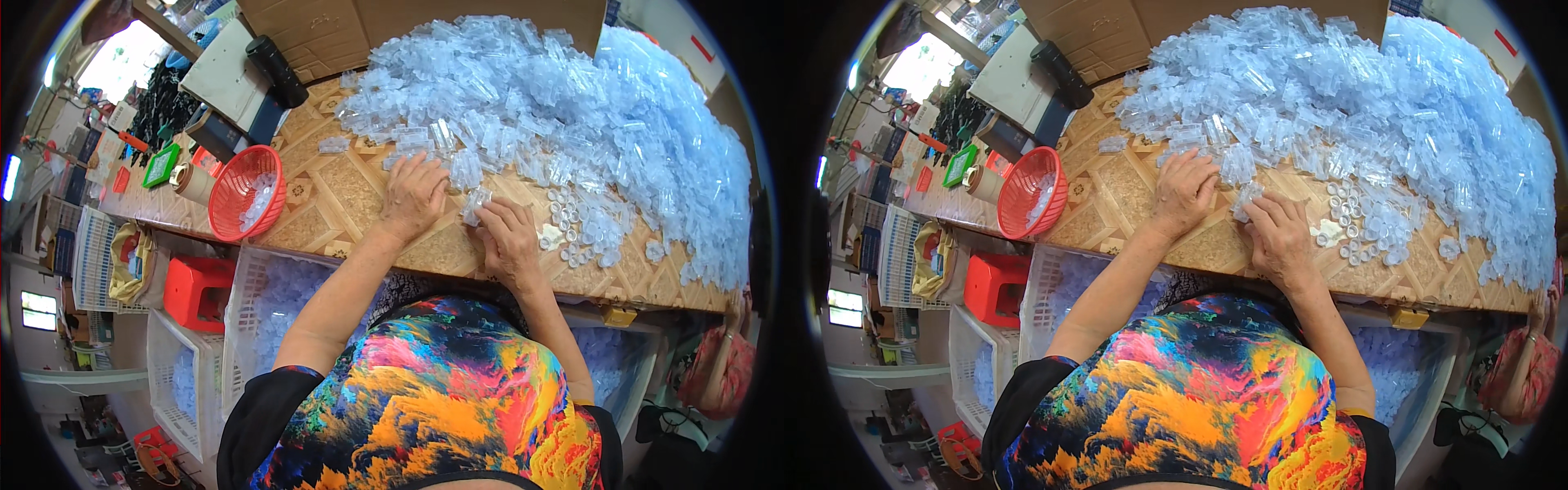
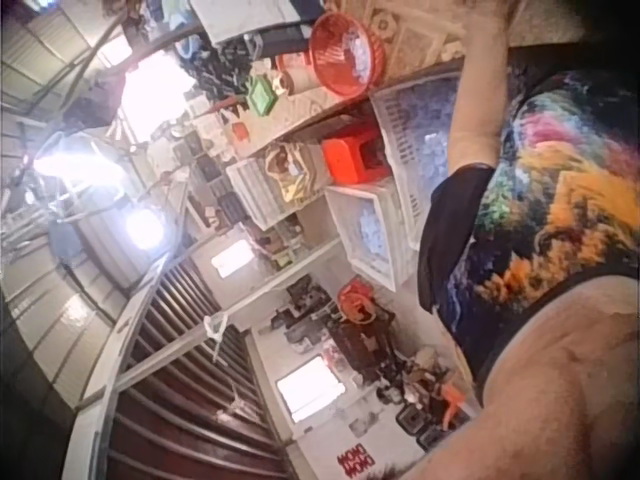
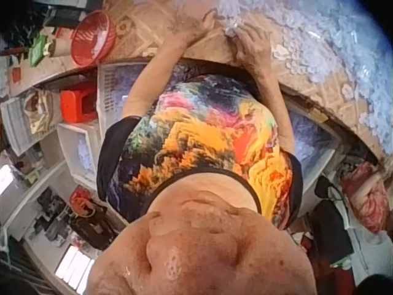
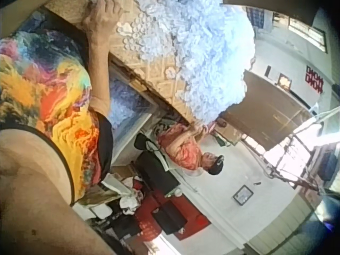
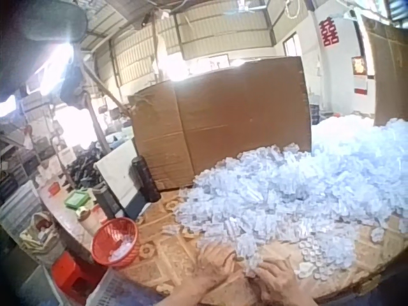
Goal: The person assembles plastic components by hand, taking plastic housings and small plastic parts from a pile on the table and fitting them together.
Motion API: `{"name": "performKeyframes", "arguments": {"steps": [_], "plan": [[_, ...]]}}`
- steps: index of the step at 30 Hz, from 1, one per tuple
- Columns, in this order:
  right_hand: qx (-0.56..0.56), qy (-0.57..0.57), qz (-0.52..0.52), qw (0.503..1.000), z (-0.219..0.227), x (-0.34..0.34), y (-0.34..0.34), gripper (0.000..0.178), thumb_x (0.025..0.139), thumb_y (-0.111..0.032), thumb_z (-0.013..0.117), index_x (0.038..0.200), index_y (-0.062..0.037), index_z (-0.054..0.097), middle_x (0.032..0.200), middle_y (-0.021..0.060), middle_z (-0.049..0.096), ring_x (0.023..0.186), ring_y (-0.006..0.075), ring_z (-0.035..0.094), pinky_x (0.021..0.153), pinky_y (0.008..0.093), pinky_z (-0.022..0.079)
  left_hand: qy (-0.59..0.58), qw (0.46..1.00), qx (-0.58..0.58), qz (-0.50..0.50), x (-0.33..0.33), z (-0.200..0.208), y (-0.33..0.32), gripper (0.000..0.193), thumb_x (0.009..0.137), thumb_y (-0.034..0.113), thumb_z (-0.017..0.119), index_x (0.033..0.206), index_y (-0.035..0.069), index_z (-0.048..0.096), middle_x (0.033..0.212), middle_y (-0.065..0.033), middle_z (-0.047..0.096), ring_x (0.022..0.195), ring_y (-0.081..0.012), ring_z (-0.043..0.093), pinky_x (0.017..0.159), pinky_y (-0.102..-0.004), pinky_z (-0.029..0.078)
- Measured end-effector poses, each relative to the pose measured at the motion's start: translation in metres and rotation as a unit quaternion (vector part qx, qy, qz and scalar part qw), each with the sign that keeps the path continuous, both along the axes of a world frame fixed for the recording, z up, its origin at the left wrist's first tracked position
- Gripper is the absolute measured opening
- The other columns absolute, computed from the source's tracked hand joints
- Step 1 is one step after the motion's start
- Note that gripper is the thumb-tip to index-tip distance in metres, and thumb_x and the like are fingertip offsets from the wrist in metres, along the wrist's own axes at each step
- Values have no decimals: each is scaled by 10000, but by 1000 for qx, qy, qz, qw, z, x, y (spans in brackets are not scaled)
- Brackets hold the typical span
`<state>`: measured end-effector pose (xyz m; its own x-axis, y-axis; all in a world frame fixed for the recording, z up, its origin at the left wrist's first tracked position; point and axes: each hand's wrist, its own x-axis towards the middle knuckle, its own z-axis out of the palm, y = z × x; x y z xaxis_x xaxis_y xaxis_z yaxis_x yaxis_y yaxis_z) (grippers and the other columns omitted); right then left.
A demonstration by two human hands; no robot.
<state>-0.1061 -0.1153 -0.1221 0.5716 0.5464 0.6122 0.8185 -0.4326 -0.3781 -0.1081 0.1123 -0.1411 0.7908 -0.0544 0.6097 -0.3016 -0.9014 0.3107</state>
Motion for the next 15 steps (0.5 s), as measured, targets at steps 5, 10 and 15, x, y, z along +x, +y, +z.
{"name": "performKeyframes", "arguments": {"steps": [5, 10, 15], "plan": [[-37, -14, -42, 998, 4, -4, 6, 312, 755, -29, 717, 1064, -31, 674, 1113, 130, 683, 1109, 328, 615, 947, 453, 447, -2, 1000, 4, 3, 0, -2, 2, 190, 865, 141, 680, 1050, 107, 710, 1171, -101, 706, 1228, -315, 588, 1103, -515, 365], [-16, -19, -56, 998, -11, 2, -2, 262, 760, -29, 705, 1019, -44, 672, 1076, 123, 681, 1067, 320, 619, 911, 441, 448, 2, 1000, 1, -2, 0, -1, 0, 175, 874, 131, 680, 1043, 102, 716, 1170, -97, 709, 1231, -315, 589, 1093, -515, 374], [-2, -13, -84, 996, -6, -1, -2, 245, 769, -25, 695, 1012, -43, 671, 1050, 123, 678, 1065, 331, 615, 910, 441, 448, -7, 1000, 14, -7, 2, -1, 1, 159, 875, 115, 684, 1029, 95, 716, 1153, -100, 715, 1216, -312, 600, 1072, -509, 392]]}}
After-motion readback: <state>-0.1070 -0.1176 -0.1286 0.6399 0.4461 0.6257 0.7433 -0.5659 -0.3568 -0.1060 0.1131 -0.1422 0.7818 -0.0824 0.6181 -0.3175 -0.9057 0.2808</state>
